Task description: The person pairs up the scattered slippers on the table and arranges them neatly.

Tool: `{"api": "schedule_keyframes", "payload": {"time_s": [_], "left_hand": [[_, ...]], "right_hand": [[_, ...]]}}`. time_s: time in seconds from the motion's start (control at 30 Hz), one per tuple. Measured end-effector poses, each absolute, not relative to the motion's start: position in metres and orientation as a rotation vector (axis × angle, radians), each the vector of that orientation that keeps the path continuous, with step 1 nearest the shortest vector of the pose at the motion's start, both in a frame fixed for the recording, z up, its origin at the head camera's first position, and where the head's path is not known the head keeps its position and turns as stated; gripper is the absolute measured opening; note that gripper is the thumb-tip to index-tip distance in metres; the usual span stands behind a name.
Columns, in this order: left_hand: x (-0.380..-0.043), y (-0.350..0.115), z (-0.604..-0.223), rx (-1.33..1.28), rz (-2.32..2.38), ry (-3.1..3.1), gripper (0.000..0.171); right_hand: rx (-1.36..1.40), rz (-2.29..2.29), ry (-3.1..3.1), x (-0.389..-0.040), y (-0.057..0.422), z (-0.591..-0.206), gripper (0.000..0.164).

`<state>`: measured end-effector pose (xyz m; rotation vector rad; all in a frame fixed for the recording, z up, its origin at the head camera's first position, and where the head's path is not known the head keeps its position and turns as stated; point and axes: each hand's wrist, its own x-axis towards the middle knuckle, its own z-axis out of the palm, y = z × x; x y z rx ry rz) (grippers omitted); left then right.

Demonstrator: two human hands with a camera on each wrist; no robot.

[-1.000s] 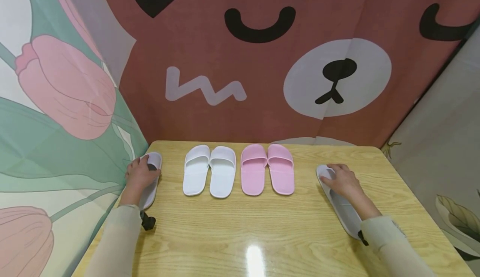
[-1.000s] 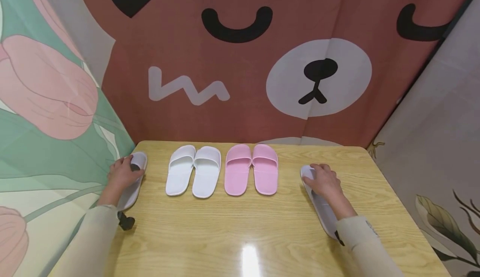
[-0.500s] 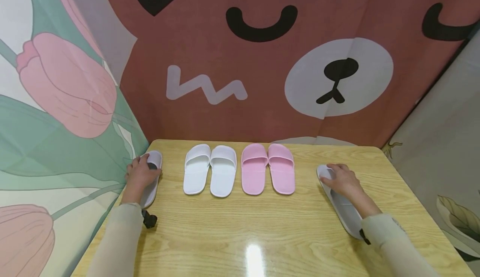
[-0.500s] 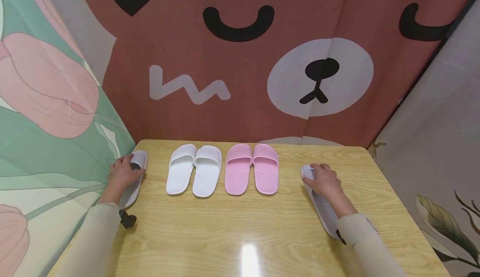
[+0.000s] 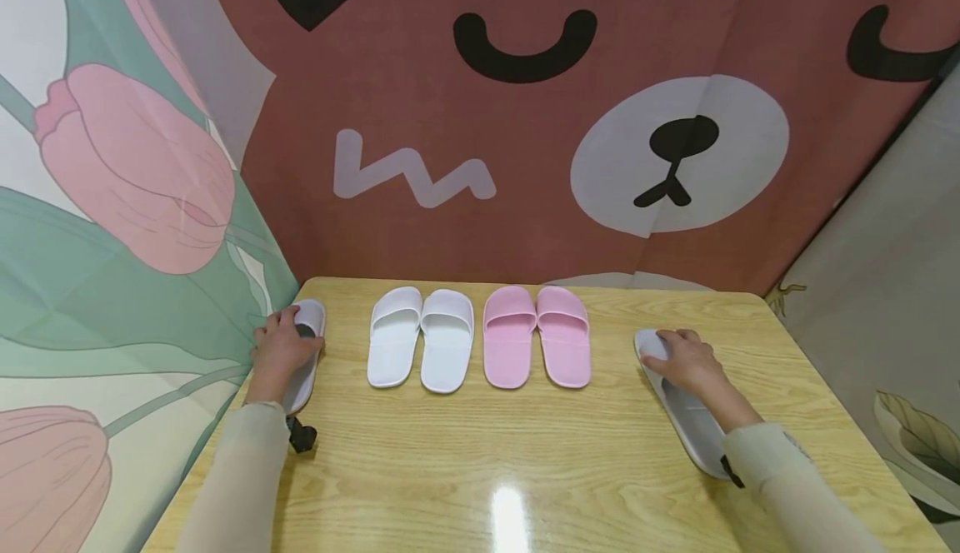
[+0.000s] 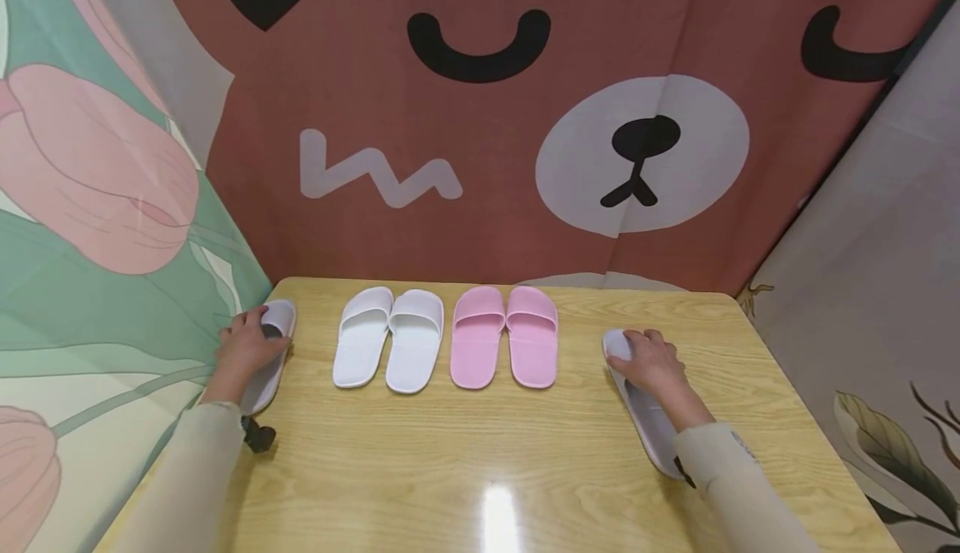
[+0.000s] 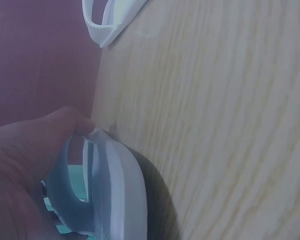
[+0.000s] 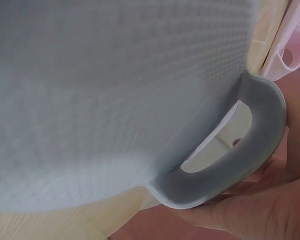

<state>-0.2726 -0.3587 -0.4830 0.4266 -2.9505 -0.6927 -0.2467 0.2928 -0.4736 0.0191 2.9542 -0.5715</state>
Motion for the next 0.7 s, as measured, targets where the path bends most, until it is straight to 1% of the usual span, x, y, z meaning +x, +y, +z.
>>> {"api": "schedule_keyframes", "payload": {"time_s": [0.4, 0.7], "left_hand": [[-0.2758, -0.3596, -0.4837, 0.434, -0.654, -2.970, 0.082], [-0.2804, -0.3607, -0.4843, 0.433, -0.635, -2.988, 0.086]], "right_hand": [[0.025, -0.528, 2.915, -0.2401, 0.2961, -0.4758, 0.084], [0.013, -0.505, 2.918, -0.2378, 0.2955, -0.4764, 0.084]]}}
